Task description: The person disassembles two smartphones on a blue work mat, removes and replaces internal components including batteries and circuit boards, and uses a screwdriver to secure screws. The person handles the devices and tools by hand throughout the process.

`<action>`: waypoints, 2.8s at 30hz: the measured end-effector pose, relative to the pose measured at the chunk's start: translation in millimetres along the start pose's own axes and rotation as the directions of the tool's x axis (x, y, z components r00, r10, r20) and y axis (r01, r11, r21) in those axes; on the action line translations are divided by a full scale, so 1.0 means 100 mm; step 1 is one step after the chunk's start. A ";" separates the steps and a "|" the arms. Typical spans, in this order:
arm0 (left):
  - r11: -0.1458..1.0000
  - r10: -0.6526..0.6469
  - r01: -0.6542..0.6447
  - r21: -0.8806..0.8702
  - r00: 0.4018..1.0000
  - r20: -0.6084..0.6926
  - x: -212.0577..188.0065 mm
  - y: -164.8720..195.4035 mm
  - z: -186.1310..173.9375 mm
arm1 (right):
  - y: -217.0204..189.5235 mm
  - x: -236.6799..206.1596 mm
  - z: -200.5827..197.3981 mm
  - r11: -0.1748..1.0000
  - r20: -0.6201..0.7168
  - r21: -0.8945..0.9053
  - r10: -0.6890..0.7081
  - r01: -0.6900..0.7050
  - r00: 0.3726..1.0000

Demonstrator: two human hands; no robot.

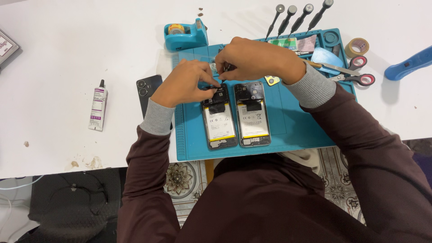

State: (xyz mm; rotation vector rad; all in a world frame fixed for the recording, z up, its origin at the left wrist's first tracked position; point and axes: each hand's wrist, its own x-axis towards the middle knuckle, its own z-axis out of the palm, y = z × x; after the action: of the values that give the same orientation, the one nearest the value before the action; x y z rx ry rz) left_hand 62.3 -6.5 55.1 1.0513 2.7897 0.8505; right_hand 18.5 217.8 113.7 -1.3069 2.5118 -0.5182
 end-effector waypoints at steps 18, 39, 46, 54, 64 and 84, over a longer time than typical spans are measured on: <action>0.993 -0.054 0.049 0.112 0.998 0.035 -0.01 0.07 0.00 | 0.02 0.00 0.01 1.000 0.018 -0.007 0.023 -0.023 1.000; 0.999 -0.047 0.047 0.028 0.999 0.027 0.00 0.08 -0.06 | -0.15 -0.03 0.10 0.994 0.009 -0.107 0.027 -0.026 1.000; 0.999 -0.027 0.027 0.031 1.000 0.013 0.00 0.08 -0.04 | -0.16 -0.02 0.18 0.977 -0.117 -0.211 -0.053 0.028 0.992; 1.000 0.010 -0.010 -0.018 1.000 -0.009 0.00 0.08 -0.06 | -0.26 -0.02 0.20 0.969 -0.222 -0.203 -0.186 0.142 0.957; 0.994 -0.056 0.070 0.089 0.986 -0.159 -0.05 0.06 -0.13 | -0.28 0.09 0.32 0.940 -0.158 -0.340 -0.075 0.017 0.985; 0.989 -0.107 0.125 0.083 0.975 -0.194 -0.06 0.01 -0.11 | -0.22 0.06 0.21 0.978 -0.020 -0.210 0.000 -0.004 1.000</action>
State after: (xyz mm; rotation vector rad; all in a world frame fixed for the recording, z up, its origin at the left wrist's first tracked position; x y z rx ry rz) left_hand 65.4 -14.7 63.8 0.8492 3.0421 0.8540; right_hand 39.3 197.1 103.2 -1.3765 2.6425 -0.2717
